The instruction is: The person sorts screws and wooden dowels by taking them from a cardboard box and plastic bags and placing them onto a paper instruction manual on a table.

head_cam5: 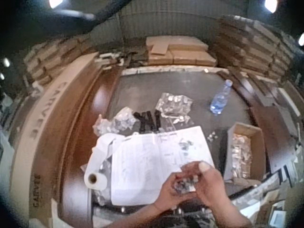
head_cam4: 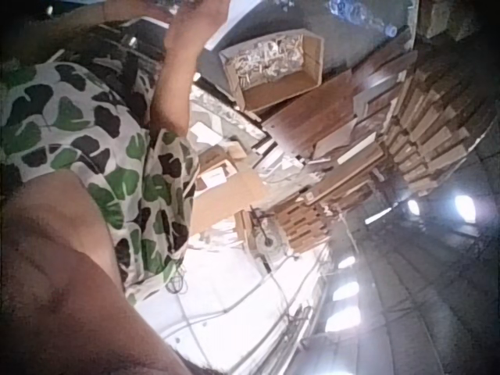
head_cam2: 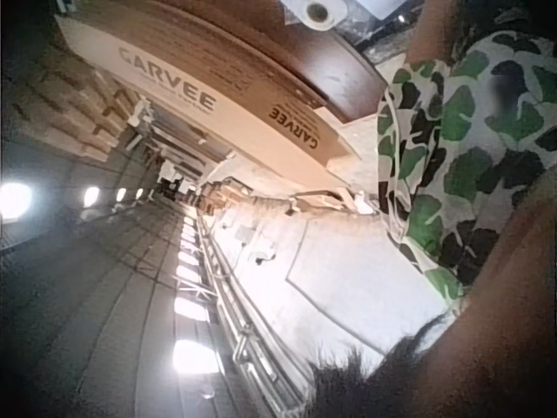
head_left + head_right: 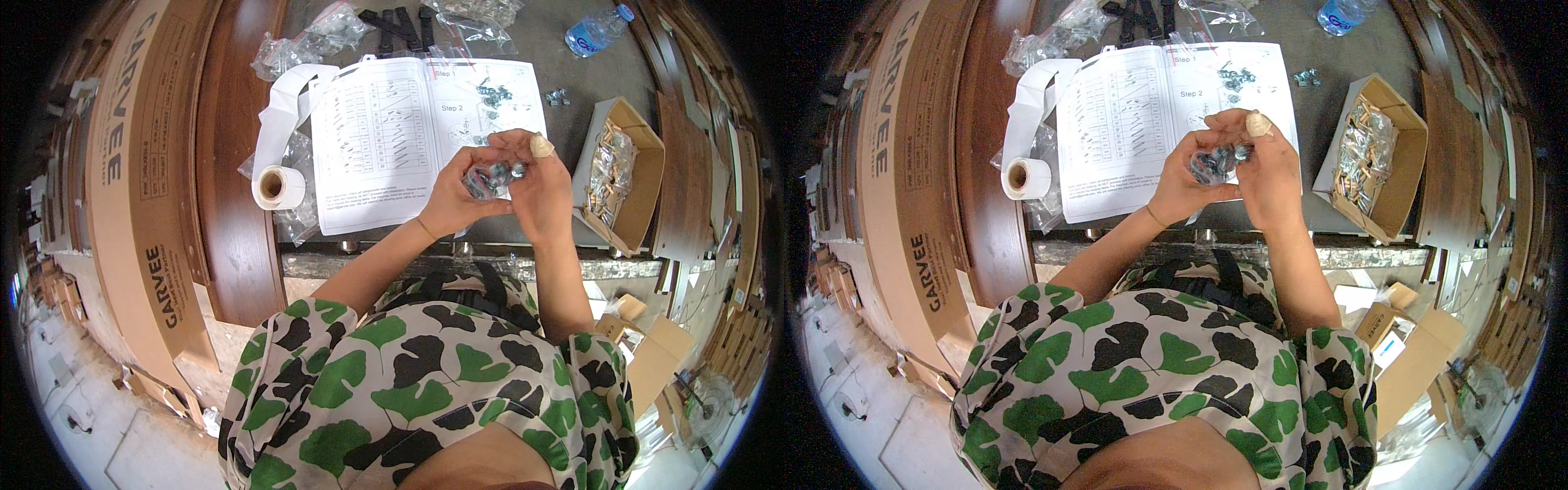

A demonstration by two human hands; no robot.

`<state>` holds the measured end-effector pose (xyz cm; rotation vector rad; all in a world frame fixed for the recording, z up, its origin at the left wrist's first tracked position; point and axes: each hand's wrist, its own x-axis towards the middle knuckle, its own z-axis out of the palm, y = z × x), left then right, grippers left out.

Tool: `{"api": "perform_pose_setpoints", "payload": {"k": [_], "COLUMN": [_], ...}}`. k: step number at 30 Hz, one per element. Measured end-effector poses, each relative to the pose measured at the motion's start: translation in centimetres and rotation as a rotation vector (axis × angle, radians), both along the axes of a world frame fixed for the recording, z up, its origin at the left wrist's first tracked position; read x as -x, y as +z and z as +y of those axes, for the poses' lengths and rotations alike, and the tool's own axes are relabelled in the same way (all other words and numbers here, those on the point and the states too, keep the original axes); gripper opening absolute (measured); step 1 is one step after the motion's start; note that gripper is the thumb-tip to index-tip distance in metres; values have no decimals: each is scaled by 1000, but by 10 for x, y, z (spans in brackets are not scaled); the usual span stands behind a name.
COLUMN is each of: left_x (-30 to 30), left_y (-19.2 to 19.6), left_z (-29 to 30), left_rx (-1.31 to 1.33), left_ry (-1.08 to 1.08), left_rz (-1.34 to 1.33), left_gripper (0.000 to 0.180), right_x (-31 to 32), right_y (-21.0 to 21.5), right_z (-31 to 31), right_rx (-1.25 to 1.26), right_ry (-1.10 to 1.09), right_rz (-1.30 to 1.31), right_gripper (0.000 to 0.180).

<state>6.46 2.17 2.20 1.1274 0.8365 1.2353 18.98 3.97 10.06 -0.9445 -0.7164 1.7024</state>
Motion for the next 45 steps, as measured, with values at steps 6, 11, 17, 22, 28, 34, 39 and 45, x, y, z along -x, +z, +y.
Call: {"api": "perform_pose_setpoints", "payload": {"k": [6, 11, 17, 22, 28, 34, 39, 45], "left_x": [2, 4, 36, 49, 49, 58, 65, 64], "left_y": [3, 9, 58, 82, 80, 55, 43, 37], "left_z": [1, -2, -11, 3, 11, -10, -20, -17], "left_rx": [-26, -25, -52, -221, -212, -18, 59, -12], "left_ry": [-26, -15, 44, 127, 88, 115, 96, 97], "left_rz": [36, 41, -275, -290, -279, -191, -125, -35], "left_gripper": [68, 66, 67, 70, 67, 63, 61, 62], "right_x": [10, -12, -46, -46, -72, -60, -47, -40], "right_y": [10, 13, 0, -34, -97, -100, -96, -108], "right_z": [-5, 4, -1, -3, 8, 0, -9, -28], "right_rx": [-127, -111, -56, 49, -274, -427, -556, -507], "right_ry": [-40, -119, -192, -236, -122, -51, -83, 57], "right_rz": [-51, 56, -57, -256, -1201, -1268, -1339, -1523], "right_gripper": [32, 35, 34, 30, 23, 32, 37, 41]}}
